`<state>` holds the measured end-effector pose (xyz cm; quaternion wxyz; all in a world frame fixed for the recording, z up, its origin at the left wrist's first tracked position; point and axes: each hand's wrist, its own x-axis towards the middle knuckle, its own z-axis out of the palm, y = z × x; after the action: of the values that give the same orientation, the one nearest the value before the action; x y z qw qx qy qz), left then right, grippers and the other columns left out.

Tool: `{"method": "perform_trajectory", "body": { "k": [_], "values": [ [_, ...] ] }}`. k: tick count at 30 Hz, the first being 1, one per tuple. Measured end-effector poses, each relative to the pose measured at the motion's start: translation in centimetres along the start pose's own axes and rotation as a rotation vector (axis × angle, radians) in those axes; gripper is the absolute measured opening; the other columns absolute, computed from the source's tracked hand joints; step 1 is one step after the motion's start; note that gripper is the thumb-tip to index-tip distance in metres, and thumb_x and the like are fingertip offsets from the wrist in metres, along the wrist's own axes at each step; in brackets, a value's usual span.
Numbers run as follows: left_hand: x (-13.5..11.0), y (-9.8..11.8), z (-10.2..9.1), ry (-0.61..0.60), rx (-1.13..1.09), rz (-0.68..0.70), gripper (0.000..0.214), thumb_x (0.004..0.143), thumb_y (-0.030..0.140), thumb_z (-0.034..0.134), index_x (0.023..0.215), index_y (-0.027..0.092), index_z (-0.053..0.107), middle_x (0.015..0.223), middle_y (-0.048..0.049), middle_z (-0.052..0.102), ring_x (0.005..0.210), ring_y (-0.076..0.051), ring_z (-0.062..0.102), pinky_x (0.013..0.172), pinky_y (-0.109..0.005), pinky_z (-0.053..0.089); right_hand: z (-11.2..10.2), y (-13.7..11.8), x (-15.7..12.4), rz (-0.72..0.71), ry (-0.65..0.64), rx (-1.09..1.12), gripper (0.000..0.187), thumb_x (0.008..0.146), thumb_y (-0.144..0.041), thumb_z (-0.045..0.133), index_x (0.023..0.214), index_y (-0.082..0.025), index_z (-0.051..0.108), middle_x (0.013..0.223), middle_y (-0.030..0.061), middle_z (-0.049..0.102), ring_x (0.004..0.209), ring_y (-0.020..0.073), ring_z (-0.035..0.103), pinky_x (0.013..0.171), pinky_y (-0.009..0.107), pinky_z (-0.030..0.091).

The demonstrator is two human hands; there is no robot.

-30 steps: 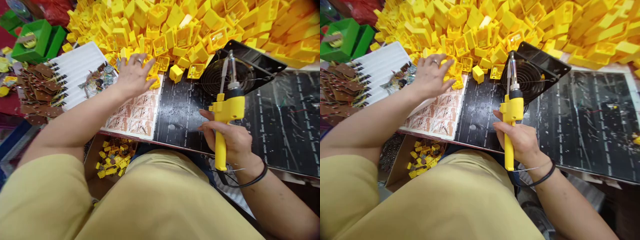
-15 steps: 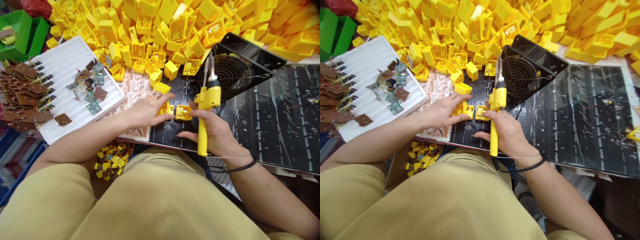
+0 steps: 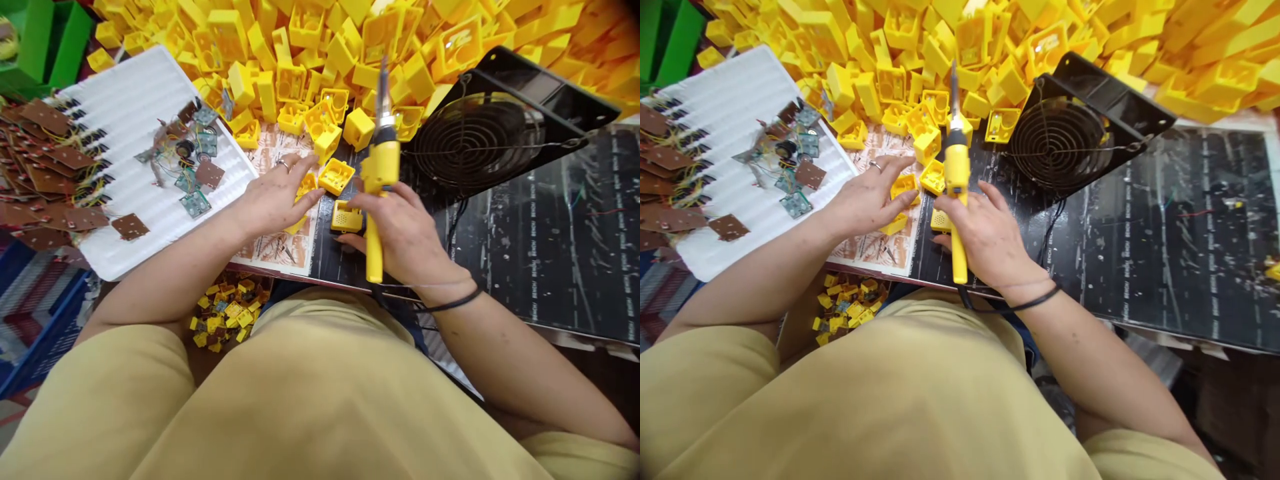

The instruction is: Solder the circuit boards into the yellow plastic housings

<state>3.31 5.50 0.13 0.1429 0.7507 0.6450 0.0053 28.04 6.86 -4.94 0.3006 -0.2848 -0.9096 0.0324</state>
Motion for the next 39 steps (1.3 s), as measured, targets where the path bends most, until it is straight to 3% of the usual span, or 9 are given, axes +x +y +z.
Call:
{"method": "perform_trajectory", "body": {
  "k": [5, 9, 14, 20, 25, 27, 29, 33, 39],
  "values": [
    [-2.7, -1.4, 0.1, 0.073, 0.089, 0.093, 0.05, 0.107, 0.031, 0.037, 0.154, 0.02, 0.049, 0.158, -0.0144, 0.053, 0.133, -0.03, 0.063, 0.11, -0.047, 0.055, 0.9, -1.2, 0.7, 0.004, 0.007, 0.015, 0.023, 0.103, -0.035, 0.061, 0.121, -0.021, 0.057, 0.096, 0.0043, 0.075, 0.086, 0.0222, 0.074, 0.083, 0.038, 0.06],
    [-5.8, -2.4, 0.9, 0.196, 0.183, 0.118, 0.053, 0.105, 0.052, 0.045, 0.141, 0.018, 0.064, 0.142, -0.0157, 0.065, 0.124, -0.033, 0.065, 0.103, -0.045, 0.058, 0.2, -2.8, -0.1, -0.018, 0.023, 0.076, 0.019, 0.104, -0.028, 0.057, 0.122, -0.023, 0.054, 0.097, 0.0001, 0.076, 0.076, 0.0151, 0.073, 0.071, 0.028, 0.059],
    [-7.4, -2.6, 1.6, 0.184, 0.182, 0.28, 0.049, 0.101, 0.048, 0.055, 0.134, 0.013, 0.068, 0.127, -0.0173, 0.073, 0.108, -0.032, 0.072, 0.093, -0.044, 0.06, -0.1, -1.6, -0.1, -0.002, 0.078, 0.074, 0.022, 0.104, -0.016, 0.05, 0.124, -0.024, 0.055, 0.104, 0.0004, 0.077, 0.084, 0.0145, 0.074, 0.089, 0.032, 0.061],
    [-6.3, -2.8, 0.9, -0.024, 0.036, 0.629, 0.057, 0.089, 0.003, 0.046, 0.134, 0.029, 0.07, 0.149, -0.0013, 0.066, 0.152, -0.028, 0.048, 0.124, -0.051, 0.041, 0.2, -0.3, -0.4, 0.004, -0.001, 0.058, 0.036, 0.099, -0.039, 0.069, 0.128, -0.024, 0.054, 0.12, 0.0076, 0.075, 0.106, 0.0243, 0.075, 0.108, 0.046, 0.056],
    [-7.4, -1.1, 1.4, 0.317, 0.124, 0.292, 0.041, 0.101, 0.028, 0.049, 0.137, 0.023, 0.069, 0.146, -0.0114, 0.066, 0.137, -0.033, 0.06, 0.11, -0.05, 0.053, 0.5, -1.2, -1.0, -0.002, -0.009, -0.007, 0.034, 0.1, -0.034, 0.065, 0.131, -0.025, 0.052, 0.112, 0.0063, 0.076, 0.101, 0.024, 0.075, 0.104, 0.044, 0.057],
    [-8.1, 0.0, 1.9, 0.319, 0.255, 0.177, 0.058, 0.099, 0.06, 0.054, 0.139, 0.02, 0.067, 0.135, -0.0171, 0.07, 0.118, -0.037, 0.067, 0.089, -0.05, 0.06, -0.4, -1.5, -1.2, -0.018, -0.02, -0.008, 0.04, 0.1, -0.045, 0.067, 0.131, -0.026, 0.053, 0.111, 0.0061, 0.076, 0.099, 0.0241, 0.076, 0.102, 0.044, 0.057],
    [-8.6, 0.8, 2.4, 0.24, 0.347, 0.144, 0.064, 0.097, 0.066, 0.056, 0.136, 0.018, 0.069, 0.122, -0.0187, 0.073, 0.105, -0.037, 0.07, 0.076, -0.046, 0.06, -1.7, -1.3, -1.6, -0.036, -0.036, 0.014, 0.048, 0.097, -0.053, 0.069, 0.131, -0.025, 0.053, 0.116, 0.0079, 0.075, 0.105, 0.0261, 0.075, 0.102, 0.045, 0.058],
    [-8.2, 0.6, 2.7, 0.147, 0.304, 0.293, 0.048, 0.098, 0.036, 0.057, 0.139, 0.013, 0.066, 0.126, -0.0194, 0.072, 0.103, -0.034, 0.072, 0.084, -0.045, 0.061, -3.7, 0.2, -3.1, 0.028, -0.076, 0.018, 0.049, 0.095, -0.047, 0.072, 0.133, -0.023, 0.052, 0.126, 0.0128, 0.073, 0.117, 0.0309, 0.071, 0.108, 0.05, 0.056],
    [-6.4, -0.8, 2.5, 0.041, 0.03, 0.535, 0.07, 0.093, 0.01, 0.046, 0.162, 0.008, 0.034, 0.163, -0.0263, 0.044, 0.138, -0.033, 0.061, 0.11, -0.047, 0.055, -3.4, 1.4, -4.9, 0.101, -0.087, 0.074, 0.041, 0.099, -0.031, 0.068, 0.136, -0.024, 0.052, 0.125, 0.0092, 0.074, 0.11, 0.0242, 0.075, 0.091, 0.036, 0.065]
  ]
}}
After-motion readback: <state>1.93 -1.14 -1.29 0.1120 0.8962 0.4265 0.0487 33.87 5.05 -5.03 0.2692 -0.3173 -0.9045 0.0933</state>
